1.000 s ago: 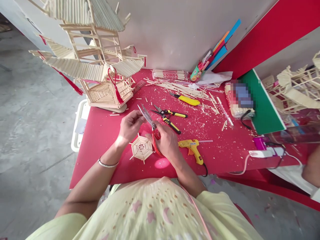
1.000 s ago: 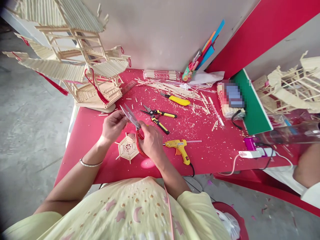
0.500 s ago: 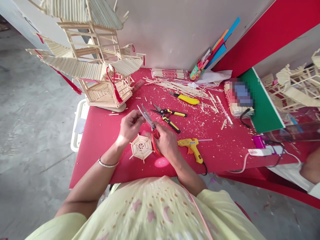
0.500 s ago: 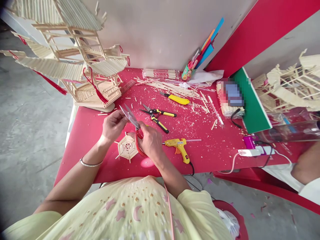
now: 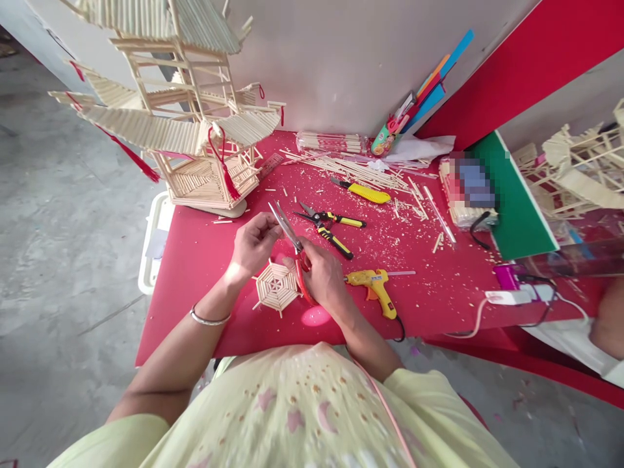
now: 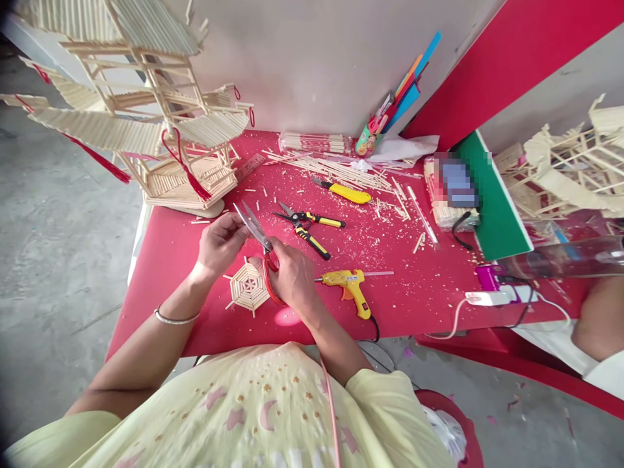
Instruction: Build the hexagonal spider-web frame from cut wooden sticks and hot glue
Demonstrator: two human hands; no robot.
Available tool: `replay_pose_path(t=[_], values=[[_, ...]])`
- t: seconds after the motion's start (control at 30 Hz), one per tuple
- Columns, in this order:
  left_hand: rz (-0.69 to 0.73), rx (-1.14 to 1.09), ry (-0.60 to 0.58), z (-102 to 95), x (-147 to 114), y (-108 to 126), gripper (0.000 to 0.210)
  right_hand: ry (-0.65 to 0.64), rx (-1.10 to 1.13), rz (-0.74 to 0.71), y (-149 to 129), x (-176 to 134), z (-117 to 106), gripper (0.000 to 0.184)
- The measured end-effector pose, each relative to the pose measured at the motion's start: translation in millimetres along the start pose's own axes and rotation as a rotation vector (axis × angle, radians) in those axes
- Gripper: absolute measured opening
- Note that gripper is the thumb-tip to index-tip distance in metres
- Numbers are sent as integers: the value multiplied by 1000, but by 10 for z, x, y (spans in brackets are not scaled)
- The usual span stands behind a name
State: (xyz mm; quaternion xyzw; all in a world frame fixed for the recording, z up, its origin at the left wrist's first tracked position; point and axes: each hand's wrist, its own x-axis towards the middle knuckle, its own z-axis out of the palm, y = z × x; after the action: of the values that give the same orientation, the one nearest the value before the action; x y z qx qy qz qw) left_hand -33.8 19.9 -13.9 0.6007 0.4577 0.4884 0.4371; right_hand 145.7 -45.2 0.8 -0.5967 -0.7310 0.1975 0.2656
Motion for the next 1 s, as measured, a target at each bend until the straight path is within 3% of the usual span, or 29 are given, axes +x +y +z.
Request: replay_pose_path(t=[0.37,0.67,0.73,0.87,1.0], values=[[-25,0,-9,-3,6,-7,12,-62,-15,54,-27,-1,-26,50],[-106,-112,-2,32,8,69,23,-25,-82,114,-17,-12,2,55],[-145,-203,-13,42,13,84,27,17,14,151,-1,2,-2,55],[-246,-430,-46,57,21,132,37,99,437,211,24,72,-17,52],[-296,-525,-88,73,20,180,43,73,775,272,-10,162,24,63]])
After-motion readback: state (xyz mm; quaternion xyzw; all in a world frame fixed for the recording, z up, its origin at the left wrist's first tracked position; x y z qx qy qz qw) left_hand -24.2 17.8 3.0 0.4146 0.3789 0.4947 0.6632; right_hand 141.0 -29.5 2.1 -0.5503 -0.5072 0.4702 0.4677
